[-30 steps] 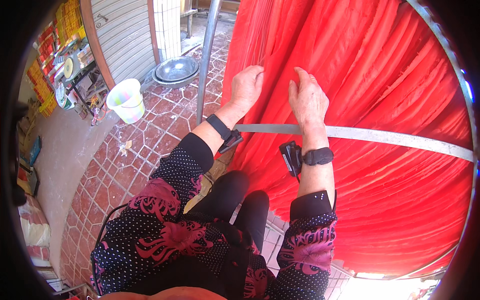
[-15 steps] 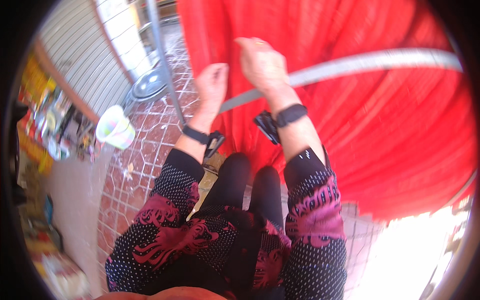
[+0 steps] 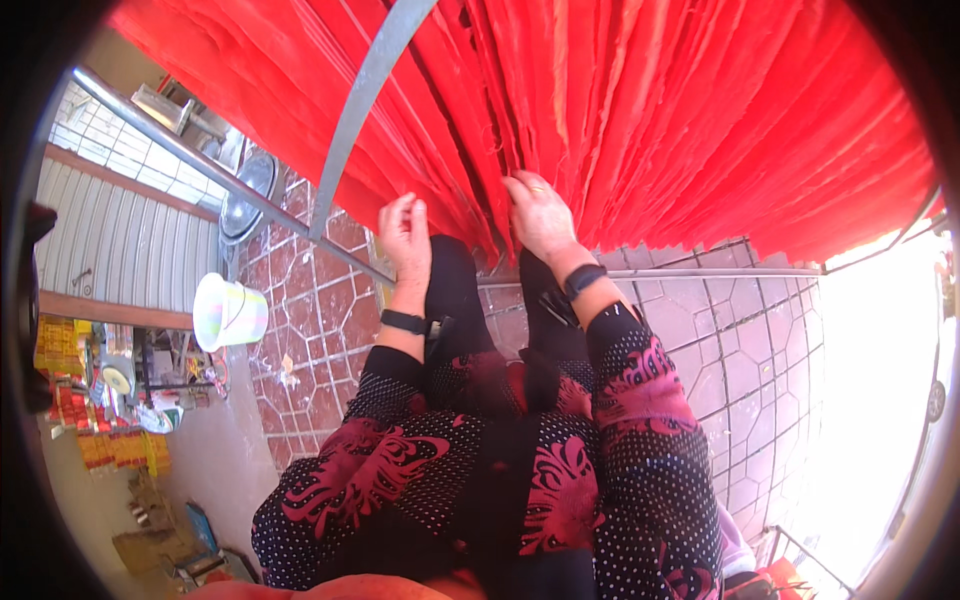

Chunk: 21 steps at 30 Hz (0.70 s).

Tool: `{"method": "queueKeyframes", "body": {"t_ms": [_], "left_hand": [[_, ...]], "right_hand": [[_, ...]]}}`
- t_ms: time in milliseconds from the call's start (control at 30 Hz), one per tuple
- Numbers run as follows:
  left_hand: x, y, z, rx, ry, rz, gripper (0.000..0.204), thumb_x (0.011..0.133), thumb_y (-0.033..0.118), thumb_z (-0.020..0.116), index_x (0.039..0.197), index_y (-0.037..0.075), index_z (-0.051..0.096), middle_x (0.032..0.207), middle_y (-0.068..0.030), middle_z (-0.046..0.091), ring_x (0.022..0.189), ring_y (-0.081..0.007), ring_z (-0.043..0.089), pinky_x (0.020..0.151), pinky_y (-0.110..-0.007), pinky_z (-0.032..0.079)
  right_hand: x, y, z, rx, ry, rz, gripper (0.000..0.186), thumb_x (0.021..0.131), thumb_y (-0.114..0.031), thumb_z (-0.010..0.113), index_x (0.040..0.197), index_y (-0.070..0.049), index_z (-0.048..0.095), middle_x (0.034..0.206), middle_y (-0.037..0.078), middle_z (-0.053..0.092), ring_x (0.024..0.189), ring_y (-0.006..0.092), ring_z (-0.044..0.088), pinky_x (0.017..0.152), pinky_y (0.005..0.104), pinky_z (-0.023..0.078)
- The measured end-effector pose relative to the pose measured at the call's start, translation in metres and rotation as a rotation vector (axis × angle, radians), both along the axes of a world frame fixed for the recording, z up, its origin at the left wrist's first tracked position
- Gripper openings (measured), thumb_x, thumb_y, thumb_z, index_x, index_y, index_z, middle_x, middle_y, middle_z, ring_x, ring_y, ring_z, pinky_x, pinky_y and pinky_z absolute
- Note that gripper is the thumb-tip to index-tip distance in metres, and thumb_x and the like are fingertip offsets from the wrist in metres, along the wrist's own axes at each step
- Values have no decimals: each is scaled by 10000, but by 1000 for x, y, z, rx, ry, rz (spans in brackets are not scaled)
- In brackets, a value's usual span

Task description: The person hand-sews a red curtain to a metal frame using a needle and thread. They repeatedly insert the needle through the curtain fabric and pull the thread to secure the curtain along the frame.

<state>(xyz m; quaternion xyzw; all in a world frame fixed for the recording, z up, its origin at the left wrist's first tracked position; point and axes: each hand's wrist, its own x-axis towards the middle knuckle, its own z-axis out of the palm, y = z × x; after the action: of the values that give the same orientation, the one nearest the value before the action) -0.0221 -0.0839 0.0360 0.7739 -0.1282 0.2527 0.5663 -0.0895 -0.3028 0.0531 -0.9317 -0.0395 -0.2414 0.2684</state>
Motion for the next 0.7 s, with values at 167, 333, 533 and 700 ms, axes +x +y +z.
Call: {"method": "queueKeyframes", "body": {"t_ms": [167,333,533,700], "left_hand": [[12,-12,-59,-94,329,-19,304,794,214,779,1016,31,681,805,-66,614,751,-195,592,706,-318,495],[26,-34,-45,317,85,126,516,648,424,854,953,44,681,848,-81,647,807,-267,625,728,-406,503],[53,-70,-33,470,197,-17,308,855,329,671,737,54,599,697,-149,602,690,-366,592,638,-456,456],[43,-60,-59,214,151,-116,354,898,246,644,707,-5,482,580,-177,466,526,-325,450,540,-411,403]], "right_hand": [[-34,-12,-60,-201,606,-199,322,873,-343,576,1114,-153,672,1151,117,646,1119,308,588,921,433,499],[-31,-23,-54,-112,699,-273,488,862,-378,622,1296,-170,545,1151,144,657,1088,318,620,901,437,514],[-29,-34,-57,77,576,-411,751,858,-417,644,1477,-168,299,1379,175,491,1149,355,585,919,473,495],[-10,-55,-64,391,335,-439,772,845,-464,665,1464,-157,319,1390,225,459,1174,397,553,931,478,485]]}}
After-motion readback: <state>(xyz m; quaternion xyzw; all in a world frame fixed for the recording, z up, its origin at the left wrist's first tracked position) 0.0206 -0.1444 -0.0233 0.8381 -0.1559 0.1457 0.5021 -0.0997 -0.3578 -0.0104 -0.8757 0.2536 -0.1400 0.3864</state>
